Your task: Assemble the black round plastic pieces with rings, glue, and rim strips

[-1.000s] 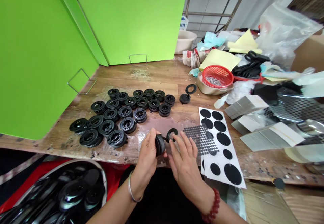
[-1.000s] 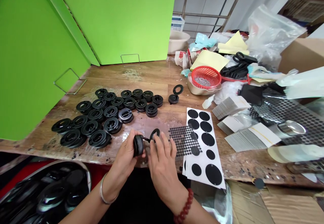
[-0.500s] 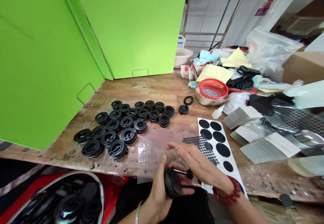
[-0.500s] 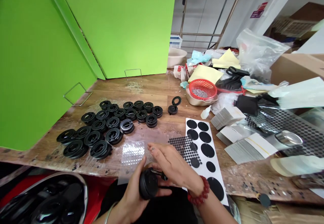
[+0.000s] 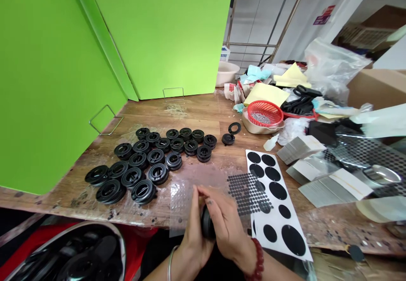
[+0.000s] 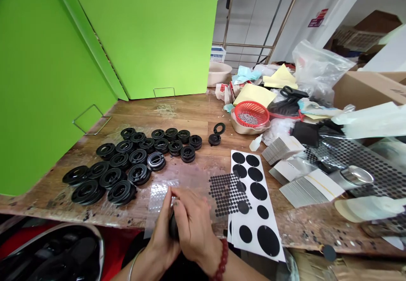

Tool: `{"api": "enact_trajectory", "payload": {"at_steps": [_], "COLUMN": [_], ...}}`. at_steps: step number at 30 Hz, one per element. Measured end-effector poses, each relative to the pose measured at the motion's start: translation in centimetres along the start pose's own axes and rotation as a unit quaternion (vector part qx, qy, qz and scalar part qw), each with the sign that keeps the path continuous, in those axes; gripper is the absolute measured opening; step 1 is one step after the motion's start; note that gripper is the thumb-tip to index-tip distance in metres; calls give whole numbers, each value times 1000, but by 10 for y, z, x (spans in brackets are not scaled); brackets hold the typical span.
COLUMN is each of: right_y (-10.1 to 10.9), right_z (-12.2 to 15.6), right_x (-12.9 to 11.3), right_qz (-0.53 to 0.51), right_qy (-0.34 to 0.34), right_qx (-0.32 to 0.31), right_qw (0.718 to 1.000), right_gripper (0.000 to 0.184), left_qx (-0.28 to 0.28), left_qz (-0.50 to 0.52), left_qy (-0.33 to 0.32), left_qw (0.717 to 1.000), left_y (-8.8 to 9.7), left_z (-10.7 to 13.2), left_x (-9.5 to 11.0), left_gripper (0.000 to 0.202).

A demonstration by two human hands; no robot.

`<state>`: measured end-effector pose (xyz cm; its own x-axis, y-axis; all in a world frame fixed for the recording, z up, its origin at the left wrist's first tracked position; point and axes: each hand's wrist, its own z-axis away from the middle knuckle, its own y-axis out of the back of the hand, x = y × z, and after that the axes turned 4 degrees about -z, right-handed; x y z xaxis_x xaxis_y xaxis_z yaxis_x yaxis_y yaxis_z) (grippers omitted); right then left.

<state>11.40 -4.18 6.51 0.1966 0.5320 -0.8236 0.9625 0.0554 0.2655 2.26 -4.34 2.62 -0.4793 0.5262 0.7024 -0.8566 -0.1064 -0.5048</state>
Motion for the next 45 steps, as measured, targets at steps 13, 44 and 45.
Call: {"api": "enact_trajectory", "payload": {"at_steps": [13,44,45], "right_y": [64,57,57], "right_z": [-125,-24,-18], "right_x": [159,21,24], "right_qz": [308,-157,-171], "right_qy": [-154,-105,-112], "right_qx": [124,3,-10], "right_qw": [931,982,979], "right_gripper": [39,48,47], "left_qx": [-26,-150,-156], "left_qz": [-612,32,46], "left_qy": [-312,30,39], "left_qw": [726,988,986], "left_y": [37,7,5], "left_z": [-29,-16,-13], "left_x": [19,49,49], "left_gripper": [40,67,60]}}
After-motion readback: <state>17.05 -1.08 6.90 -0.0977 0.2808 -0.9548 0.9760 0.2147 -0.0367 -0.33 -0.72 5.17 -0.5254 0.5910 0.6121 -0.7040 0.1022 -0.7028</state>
